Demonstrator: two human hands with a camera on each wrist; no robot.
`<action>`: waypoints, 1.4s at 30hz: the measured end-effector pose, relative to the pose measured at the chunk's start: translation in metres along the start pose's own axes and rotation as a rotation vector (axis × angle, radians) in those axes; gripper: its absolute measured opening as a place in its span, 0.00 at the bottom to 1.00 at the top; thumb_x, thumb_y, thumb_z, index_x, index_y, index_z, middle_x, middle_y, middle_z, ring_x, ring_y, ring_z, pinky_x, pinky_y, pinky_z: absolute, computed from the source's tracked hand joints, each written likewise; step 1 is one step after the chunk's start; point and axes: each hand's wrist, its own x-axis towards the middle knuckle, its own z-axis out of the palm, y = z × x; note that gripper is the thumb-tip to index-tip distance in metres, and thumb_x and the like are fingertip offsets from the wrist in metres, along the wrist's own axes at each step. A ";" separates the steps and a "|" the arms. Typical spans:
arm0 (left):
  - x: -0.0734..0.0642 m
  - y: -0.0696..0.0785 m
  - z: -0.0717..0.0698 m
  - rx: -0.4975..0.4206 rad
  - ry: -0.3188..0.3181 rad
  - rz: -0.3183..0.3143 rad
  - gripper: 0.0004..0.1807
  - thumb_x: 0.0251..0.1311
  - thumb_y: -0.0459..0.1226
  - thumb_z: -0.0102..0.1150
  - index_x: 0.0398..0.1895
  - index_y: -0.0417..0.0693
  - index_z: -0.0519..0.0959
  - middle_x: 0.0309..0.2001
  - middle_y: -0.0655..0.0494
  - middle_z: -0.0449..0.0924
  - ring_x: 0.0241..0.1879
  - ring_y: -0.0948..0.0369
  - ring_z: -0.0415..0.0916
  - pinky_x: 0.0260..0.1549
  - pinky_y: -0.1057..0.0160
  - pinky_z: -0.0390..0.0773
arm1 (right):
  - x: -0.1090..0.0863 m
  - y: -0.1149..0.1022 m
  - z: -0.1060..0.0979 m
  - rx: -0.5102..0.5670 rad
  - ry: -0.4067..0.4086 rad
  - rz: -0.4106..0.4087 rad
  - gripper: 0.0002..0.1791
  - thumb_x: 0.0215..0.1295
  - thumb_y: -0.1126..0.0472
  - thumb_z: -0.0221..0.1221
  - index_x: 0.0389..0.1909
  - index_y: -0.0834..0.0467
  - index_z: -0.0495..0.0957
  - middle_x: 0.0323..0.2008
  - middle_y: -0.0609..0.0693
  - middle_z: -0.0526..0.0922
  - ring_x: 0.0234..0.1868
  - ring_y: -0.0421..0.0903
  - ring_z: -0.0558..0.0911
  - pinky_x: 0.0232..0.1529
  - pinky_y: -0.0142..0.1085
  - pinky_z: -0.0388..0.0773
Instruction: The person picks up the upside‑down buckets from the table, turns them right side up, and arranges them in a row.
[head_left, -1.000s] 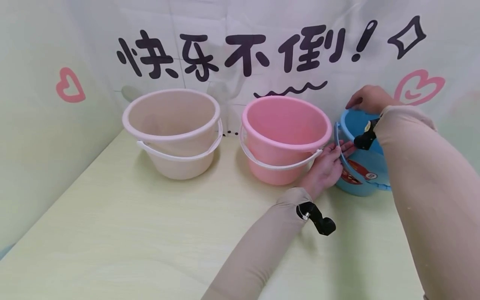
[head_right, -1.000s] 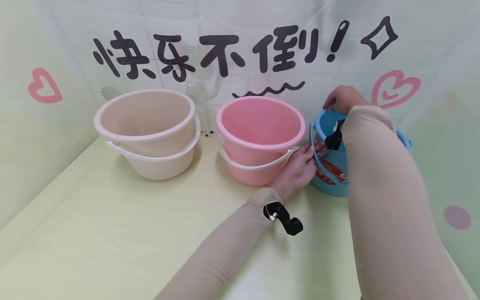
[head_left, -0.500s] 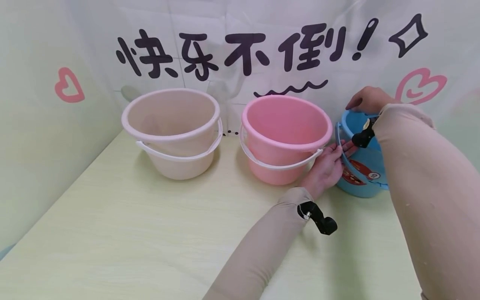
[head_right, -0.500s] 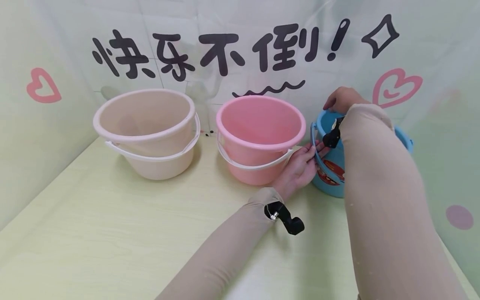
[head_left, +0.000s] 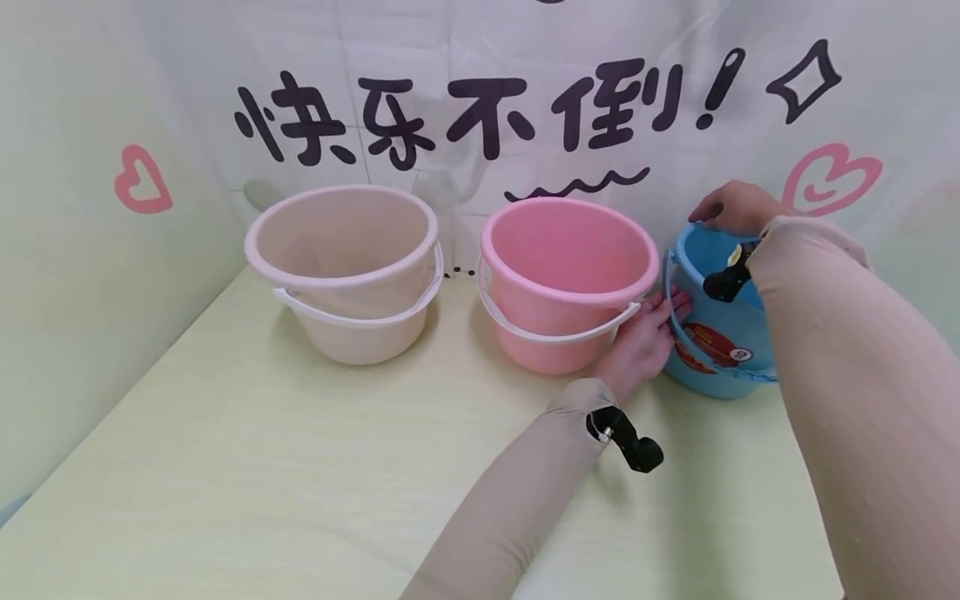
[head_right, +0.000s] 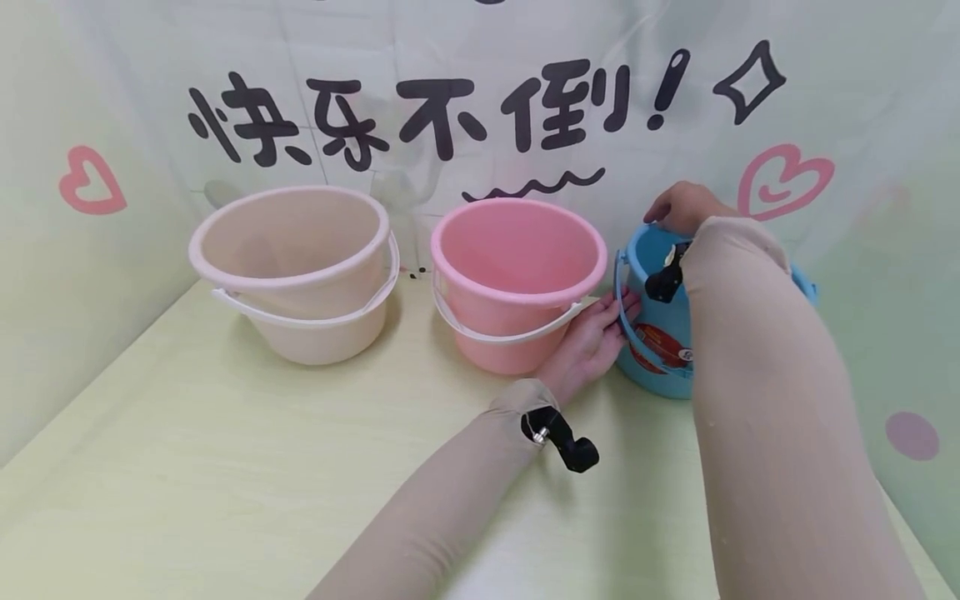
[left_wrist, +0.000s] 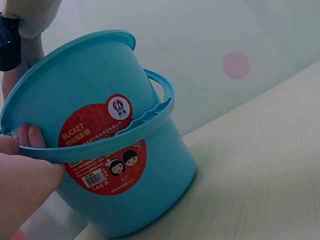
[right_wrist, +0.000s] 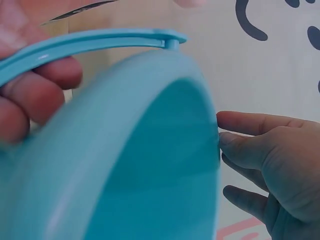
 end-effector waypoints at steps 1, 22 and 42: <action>0.000 0.000 -0.001 0.003 0.000 -0.002 0.17 0.68 0.29 0.37 0.58 0.34 0.67 0.55 0.41 0.71 0.59 0.49 0.65 0.62 0.54 0.55 | -0.001 0.000 0.000 0.002 0.005 -0.001 0.21 0.67 0.66 0.47 0.58 0.71 0.64 0.55 0.74 0.65 0.54 0.71 0.64 0.52 0.62 0.63; 0.039 -0.017 -0.049 0.346 0.143 0.045 0.16 0.51 0.25 0.55 0.42 0.49 0.79 0.29 0.57 0.75 0.29 0.63 0.67 0.34 0.64 0.67 | -0.037 -0.011 -0.008 0.026 0.103 -0.081 0.23 0.65 0.65 0.53 0.60 0.66 0.65 0.56 0.72 0.65 0.52 0.73 0.67 0.46 0.64 0.67; -0.098 0.151 -0.071 0.941 -0.490 -0.256 0.20 0.65 0.31 0.45 0.60 0.33 0.64 0.53 0.42 0.72 0.53 0.53 0.71 0.53 0.61 0.69 | -0.082 -0.010 0.014 -0.117 0.199 -0.260 0.26 0.58 0.61 0.61 0.56 0.68 0.70 0.51 0.67 0.73 0.49 0.67 0.73 0.40 0.56 0.75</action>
